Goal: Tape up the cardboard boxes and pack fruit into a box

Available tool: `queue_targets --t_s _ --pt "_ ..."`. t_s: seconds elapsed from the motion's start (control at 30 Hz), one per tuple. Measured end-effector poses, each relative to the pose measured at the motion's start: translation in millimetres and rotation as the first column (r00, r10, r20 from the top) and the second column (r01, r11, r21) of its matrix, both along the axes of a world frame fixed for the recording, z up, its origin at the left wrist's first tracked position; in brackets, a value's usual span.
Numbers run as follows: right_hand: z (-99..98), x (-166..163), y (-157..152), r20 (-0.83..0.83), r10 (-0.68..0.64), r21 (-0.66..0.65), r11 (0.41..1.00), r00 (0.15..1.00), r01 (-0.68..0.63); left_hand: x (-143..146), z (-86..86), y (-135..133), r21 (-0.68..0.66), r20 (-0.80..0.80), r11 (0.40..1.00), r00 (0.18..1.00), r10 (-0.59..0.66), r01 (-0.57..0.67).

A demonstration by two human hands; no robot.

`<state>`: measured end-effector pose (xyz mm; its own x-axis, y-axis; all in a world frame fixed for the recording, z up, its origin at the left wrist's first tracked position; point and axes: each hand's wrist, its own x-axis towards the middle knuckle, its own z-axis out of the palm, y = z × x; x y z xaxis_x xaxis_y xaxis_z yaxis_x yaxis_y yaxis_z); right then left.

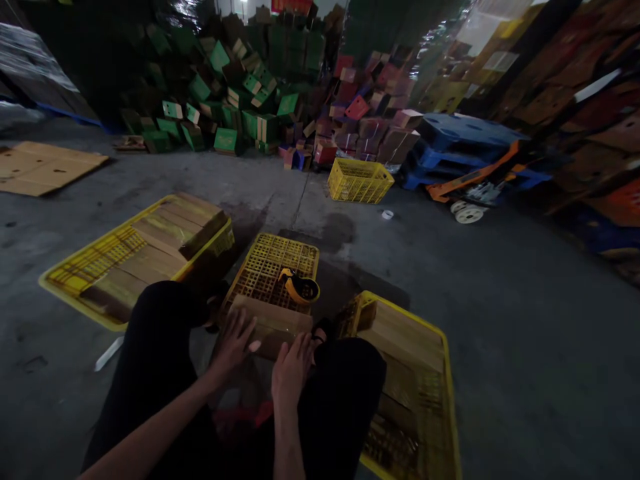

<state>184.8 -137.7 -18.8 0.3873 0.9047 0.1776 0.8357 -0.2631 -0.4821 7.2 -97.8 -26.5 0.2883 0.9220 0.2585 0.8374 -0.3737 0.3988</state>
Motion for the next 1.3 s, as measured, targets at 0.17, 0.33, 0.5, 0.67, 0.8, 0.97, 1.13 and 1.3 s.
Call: queue_targets --t_s 0.17,0.33,0.5,0.67,0.8,0.97,1.13,1.3 --pt "-8.2 2 0 -0.031 -0.002 0.019 1.0 1.0 0.003 47 11.9 5 -0.026 0.026 0.978 0.978 -0.207 0.208" --pt "-10.3 3 1 -0.025 0.001 0.018 1.0 1.0 0.0 59 17.9 11 -0.055 0.058 0.95 0.951 -0.304 0.307" --pt "-2.8 1 2 0.002 0.02 0.003 1.0 1.0 -0.02 29 9.3 25 -0.088 0.054 0.954 0.958 -0.283 0.287" --pt "1.3 -1 2 0.011 0.016 -0.02 1.0 1.0 -0.016 -14 0.6 36 -0.106 0.082 0.988 0.991 -0.102 0.11" --pt "1.6 -1 1 -0.002 0.01 0.009 1.0 1.0 -0.01 -36 -1.5 33 -0.13 0.196 0.991 0.98 0.039 -0.014" --pt "10.2 -14 6 0.045 0.08 -0.034 0.996 0.996 -0.079 -36 -4.9 27 -0.237 0.399 0.966 0.896 0.197 -0.107" --pt "20.0 -52 25 0.05 0.247 -0.046 0.969 0.968 -0.244 -33 -9.8 32 -0.357 0.6 0.924 0.725 0.337 -0.133" --pt "24.0 -93 46 0.005 0.363 -0.15 0.921 0.932 -0.358 -38 -19.0 38 -0.492 0.677 0.867 0.592 0.438 -0.079"
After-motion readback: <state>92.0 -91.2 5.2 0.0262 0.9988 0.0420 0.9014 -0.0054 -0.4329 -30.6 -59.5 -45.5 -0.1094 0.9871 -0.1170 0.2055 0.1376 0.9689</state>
